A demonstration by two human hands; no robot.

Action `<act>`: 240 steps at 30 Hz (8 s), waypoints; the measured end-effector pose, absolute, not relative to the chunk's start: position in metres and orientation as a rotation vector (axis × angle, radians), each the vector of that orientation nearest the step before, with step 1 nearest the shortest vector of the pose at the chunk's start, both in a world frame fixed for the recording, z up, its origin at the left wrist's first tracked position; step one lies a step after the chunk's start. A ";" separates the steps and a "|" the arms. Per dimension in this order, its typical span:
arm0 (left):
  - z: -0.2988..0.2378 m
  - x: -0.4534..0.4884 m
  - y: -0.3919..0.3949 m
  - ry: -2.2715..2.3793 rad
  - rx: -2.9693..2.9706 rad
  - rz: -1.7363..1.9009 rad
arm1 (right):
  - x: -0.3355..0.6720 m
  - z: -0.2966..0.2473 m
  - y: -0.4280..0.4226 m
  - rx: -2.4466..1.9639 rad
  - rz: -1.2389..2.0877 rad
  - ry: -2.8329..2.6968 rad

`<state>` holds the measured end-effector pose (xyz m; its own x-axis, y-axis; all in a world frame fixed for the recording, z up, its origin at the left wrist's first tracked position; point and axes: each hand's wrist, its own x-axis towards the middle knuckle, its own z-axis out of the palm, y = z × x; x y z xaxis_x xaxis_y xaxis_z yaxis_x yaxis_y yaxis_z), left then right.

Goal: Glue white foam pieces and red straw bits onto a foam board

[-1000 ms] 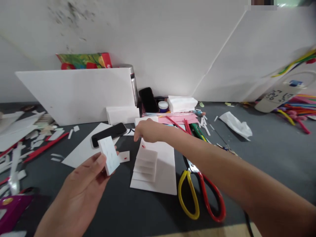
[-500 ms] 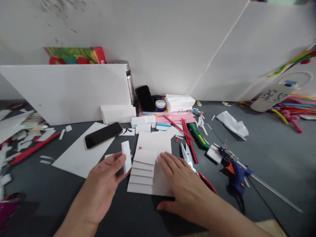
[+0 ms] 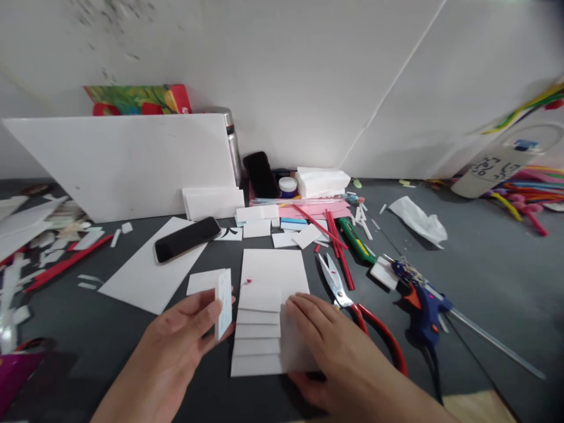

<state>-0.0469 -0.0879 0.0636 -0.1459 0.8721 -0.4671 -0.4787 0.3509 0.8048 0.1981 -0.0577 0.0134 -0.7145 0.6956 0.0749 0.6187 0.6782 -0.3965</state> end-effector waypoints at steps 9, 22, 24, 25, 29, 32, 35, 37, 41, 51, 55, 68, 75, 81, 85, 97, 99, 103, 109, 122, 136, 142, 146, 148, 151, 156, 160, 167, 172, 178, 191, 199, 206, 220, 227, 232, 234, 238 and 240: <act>0.066 -0.058 -0.051 1.262 0.602 1.353 | 0.194 0.053 -0.010 -1.075 0.781 -2.383; 0.044 -0.054 -0.023 1.303 0.558 1.564 | 0.125 0.025 0.065 -0.691 1.274 -2.373; 0.042 -0.055 -0.023 1.304 0.561 1.554 | 0.124 0.024 0.067 -0.663 1.290 -2.386; 0.042 -0.055 -0.023 1.297 0.560 1.549 | 0.123 0.024 0.069 -0.656 1.292 -2.394; 0.043 -0.055 -0.023 1.264 0.558 1.539 | 0.120 0.024 0.071 -0.652 1.277 -2.422; 0.043 -0.055 -0.024 1.264 0.576 1.530 | 0.119 0.024 0.071 -0.658 1.266 -2.432; 0.043 -0.055 -0.024 1.273 0.582 1.522 | 0.120 0.024 0.070 -0.670 1.253 -2.432; 0.043 -0.054 -0.024 1.278 0.582 1.512 | 0.120 0.024 0.070 -0.677 1.243 -2.433; 0.044 -0.053 -0.024 1.268 0.574 1.507 | 0.120 0.023 0.070 -0.690 1.229 -2.436; 0.042 -0.053 -0.023 1.279 0.574 1.514 | 0.121 0.020 0.070 -0.679 1.208 -2.438; 0.040 -0.054 -0.024 1.279 0.572 1.515 | 0.122 0.020 0.070 -0.671 1.208 -2.444; 0.038 -0.056 -0.024 1.296 0.555 1.508 | 0.122 0.020 0.071 -0.674 1.213 -2.461; 0.035 -0.061 -0.026 1.363 0.768 1.418 | 0.123 0.022 0.070 -0.726 1.215 -2.452; 0.046 -0.064 -0.033 1.473 1.594 1.039 | 0.157 0.058 0.068 -0.959 1.017 -2.351; 0.049 -0.059 -0.037 1.502 1.958 0.876 | 0.181 0.078 0.043 -1.037 0.893 -2.278; 0.046 -0.045 -0.039 1.420 2.278 0.777 | 0.173 0.063 0.000 -1.011 0.612 -2.486; 0.049 -0.050 -0.039 1.455 2.211 0.867 | 0.175 0.059 0.004 -1.033 0.663 -2.437; 0.054 -0.066 -0.041 1.770 1.921 1.006 | 0.180 0.046 0.010 -1.058 0.886 -2.314; 0.042 -0.071 -0.041 1.878 1.647 0.688 | 0.182 0.032 0.009 -1.036 0.982 -2.273; 0.029 -0.062 -0.041 1.722 1.425 0.694 | 0.177 0.026 0.010 -1.073 1.004 -2.274; 0.020 -0.059 -0.039 1.636 1.273 0.698 | 0.178 0.024 0.012 -1.075 1.009 -2.289; 0.020 -0.059 -0.039 1.634 1.243 0.706 | 0.178 0.024 0.011 -1.076 1.011 -2.283; 0.021 -0.058 -0.038 1.649 1.261 0.701 | 0.177 0.024 0.011 -1.084 1.020 -2.270; 0.021 -0.057 -0.037 1.659 1.267 0.701 | 0.177 0.024 0.011 -1.089 1.023 -2.267; 0.021 -0.056 -0.037 1.659 1.248 0.695 | 0.176 0.024 0.012 -1.098 1.033 -2.264; 0.018 -0.057 -0.038 1.644 1.234 0.713 | 0.176 0.025 0.012 -1.099 1.054 -2.247; 0.018 -0.057 -0.038 1.661 1.259 0.698 | 0.177 0.024 0.013 -1.078 1.056 -2.241; 0.018 -0.057 -0.037 1.656 1.219 0.709 | 0.176 0.023 0.013 -1.082 1.056 -2.233; 0.020 -0.058 -0.037 1.601 1.180 0.720 | 0.175 0.024 0.013 -1.091 1.071 -2.224; 0.024 -0.056 -0.036 1.604 1.147 0.726 | 0.177 0.023 0.012 -1.086 1.077 -2.219; 0.022 -0.055 -0.036 1.596 1.101 0.746 | 0.176 0.024 0.013 -1.096 1.088 -2.208; 0.022 -0.055 -0.035 1.593 1.090 0.733 | 0.176 0.023 0.013 -1.113 1.103 -2.196; 0.022 -0.055 -0.038 1.604 1.085 0.731 | 0.176 0.023 0.014 -1.098 1.125 -2.191; 0.024 -0.057 -0.037 1.573 1.039 0.738 | 0.176 0.026 0.013 -1.082 1.106 -2.219; 0.023 -0.055 -0.035 1.589 1.038 0.731 | 0.175 0.024 0.013 -1.071 1.091 -2.218; 0.024 -0.054 -0.035 1.605 1.042 0.728 | 0.175 0.025 0.012 -1.081 1.094 -2.210; 0.025 -0.054 -0.036 1.601 1.037 0.731 | 0.175 0.026 0.011 -1.083 1.093 -2.207; 0.026 -0.054 -0.037 1.586 1.033 0.738 | 0.174 0.025 0.010 -1.087 1.090 -2.200; 0.026 -0.055 -0.037 1.576 1.033 0.736 | 0.174 0.025 0.011 -1.085 1.091 -2.202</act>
